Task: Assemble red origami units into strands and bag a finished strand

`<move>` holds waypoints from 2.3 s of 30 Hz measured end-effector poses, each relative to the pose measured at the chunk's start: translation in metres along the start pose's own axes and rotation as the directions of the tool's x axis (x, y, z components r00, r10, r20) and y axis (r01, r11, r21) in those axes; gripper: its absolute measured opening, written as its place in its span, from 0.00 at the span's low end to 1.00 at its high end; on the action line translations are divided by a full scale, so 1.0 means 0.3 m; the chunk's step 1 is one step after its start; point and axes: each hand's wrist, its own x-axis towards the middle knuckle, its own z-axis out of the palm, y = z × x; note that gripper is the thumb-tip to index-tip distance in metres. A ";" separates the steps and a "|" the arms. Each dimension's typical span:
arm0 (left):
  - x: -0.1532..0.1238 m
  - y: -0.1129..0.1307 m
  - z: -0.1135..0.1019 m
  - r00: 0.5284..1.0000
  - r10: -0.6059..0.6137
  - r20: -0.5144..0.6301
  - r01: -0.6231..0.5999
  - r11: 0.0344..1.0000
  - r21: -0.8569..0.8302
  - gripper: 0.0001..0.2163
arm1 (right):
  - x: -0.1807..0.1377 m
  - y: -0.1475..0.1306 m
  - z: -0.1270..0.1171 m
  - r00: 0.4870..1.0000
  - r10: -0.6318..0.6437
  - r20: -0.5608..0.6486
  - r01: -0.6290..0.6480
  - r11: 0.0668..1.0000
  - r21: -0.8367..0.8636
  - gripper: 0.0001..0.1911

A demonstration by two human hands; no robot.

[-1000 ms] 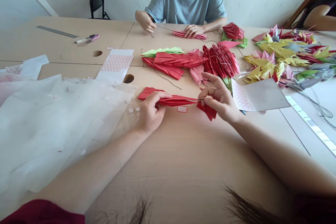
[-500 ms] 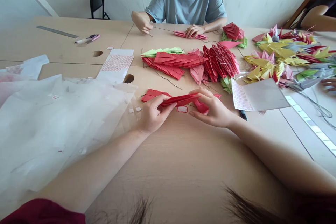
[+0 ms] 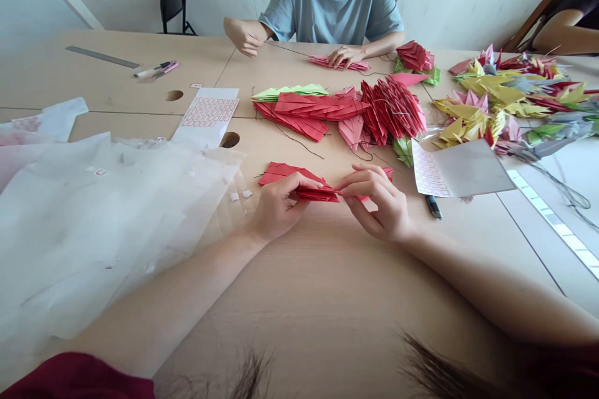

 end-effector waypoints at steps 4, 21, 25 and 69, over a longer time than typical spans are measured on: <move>0.001 -0.005 0.000 0.999 0.045 -0.007 -0.045 0.998 0.041 0.06 | 0.000 0.006 0.006 0.997 -0.069 -0.028 0.067 0.996 -0.051 0.14; 0.003 0.005 0.005 1.000 -0.022 -0.002 0.022 1.000 -0.001 0.11 | -0.004 0.009 0.014 0.989 -0.142 -0.042 0.141 0.990 -0.025 0.22; 0.000 -0.003 0.007 0.997 -0.070 0.044 0.075 0.992 -0.105 0.10 | -0.011 0.008 0.015 0.995 -0.100 0.010 0.100 0.994 -0.032 0.22; 0.013 0.020 -0.002 0.997 0.078 0.003 -0.078 0.986 0.145 0.06 | -0.006 0.004 0.009 0.940 0.339 0.038 -0.340 0.921 0.190 0.05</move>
